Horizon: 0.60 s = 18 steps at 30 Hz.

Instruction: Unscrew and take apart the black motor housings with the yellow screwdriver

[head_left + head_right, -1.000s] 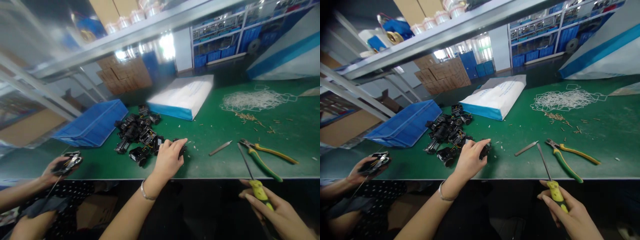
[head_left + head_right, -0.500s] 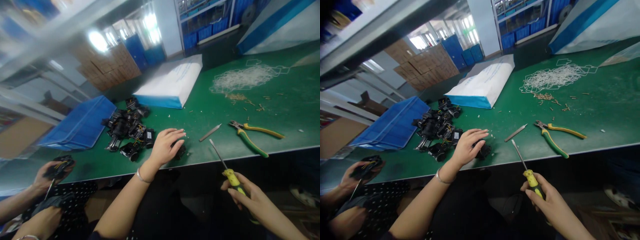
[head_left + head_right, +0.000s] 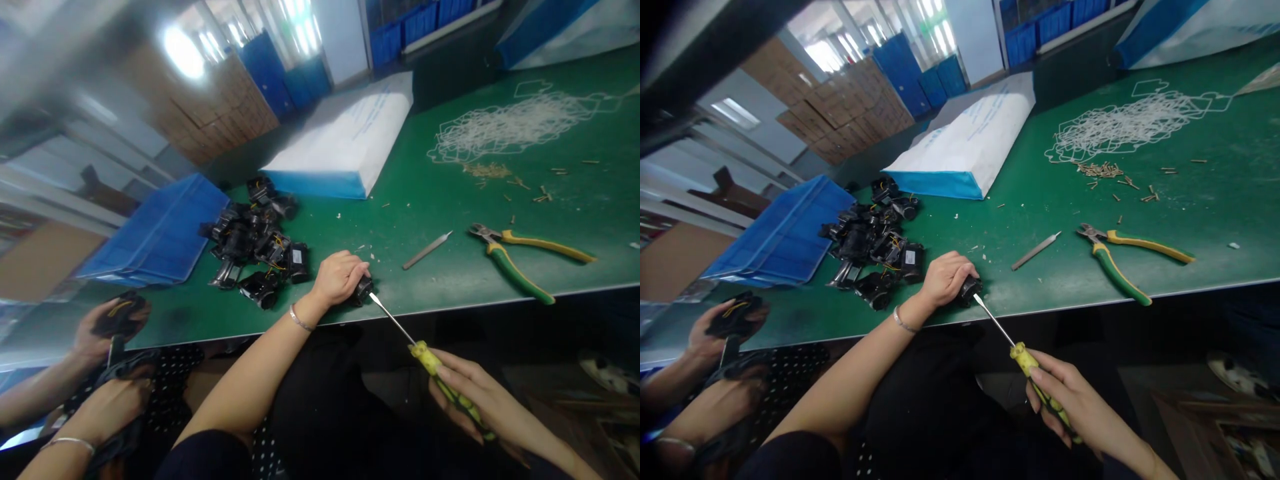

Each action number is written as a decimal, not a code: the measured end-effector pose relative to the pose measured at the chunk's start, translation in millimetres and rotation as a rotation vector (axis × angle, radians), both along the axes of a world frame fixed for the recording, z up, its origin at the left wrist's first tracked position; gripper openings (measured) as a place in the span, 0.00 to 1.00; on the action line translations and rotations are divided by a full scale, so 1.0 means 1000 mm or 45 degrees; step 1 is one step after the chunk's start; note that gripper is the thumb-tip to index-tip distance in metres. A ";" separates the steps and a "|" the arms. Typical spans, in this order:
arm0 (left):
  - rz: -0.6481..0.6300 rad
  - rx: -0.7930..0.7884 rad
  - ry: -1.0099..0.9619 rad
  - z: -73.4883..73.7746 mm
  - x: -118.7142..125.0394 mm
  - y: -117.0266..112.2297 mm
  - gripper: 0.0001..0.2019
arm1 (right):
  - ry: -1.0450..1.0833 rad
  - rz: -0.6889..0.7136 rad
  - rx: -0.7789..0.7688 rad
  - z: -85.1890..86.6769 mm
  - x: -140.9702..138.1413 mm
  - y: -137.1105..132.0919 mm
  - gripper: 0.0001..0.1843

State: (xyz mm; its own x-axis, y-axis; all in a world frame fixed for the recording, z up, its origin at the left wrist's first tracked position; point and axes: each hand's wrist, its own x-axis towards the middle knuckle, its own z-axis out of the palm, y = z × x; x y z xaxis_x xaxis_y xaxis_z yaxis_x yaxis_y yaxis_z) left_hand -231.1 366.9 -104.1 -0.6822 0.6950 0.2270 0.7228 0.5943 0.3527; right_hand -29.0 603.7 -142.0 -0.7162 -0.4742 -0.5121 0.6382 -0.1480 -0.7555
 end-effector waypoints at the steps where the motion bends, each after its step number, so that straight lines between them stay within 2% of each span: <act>1: 0.001 0.016 0.008 -0.001 0.000 0.000 0.23 | -0.017 -0.029 -0.022 0.000 -0.001 -0.002 0.32; 7: 0.000 0.011 0.014 -0.003 0.001 0.000 0.23 | -0.077 -0.073 -0.085 -0.004 -0.006 -0.008 0.34; 13: 0.005 -0.003 0.011 -0.002 0.002 -0.001 0.22 | -0.110 -0.142 -0.056 -0.009 -0.005 -0.016 0.37; 18: 0.007 -0.010 0.011 -0.003 0.002 -0.001 0.22 | -0.037 -0.102 -0.022 -0.007 -0.008 -0.014 0.36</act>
State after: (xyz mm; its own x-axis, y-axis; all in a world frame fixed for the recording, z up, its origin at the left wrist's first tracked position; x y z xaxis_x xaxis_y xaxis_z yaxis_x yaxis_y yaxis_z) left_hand -229.5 365.9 -106.7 -0.6841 0.6931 0.2275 0.7225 0.6008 0.3421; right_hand -36.6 590.0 -149.2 -0.7370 -0.4247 -0.5257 0.6455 -0.2121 -0.7337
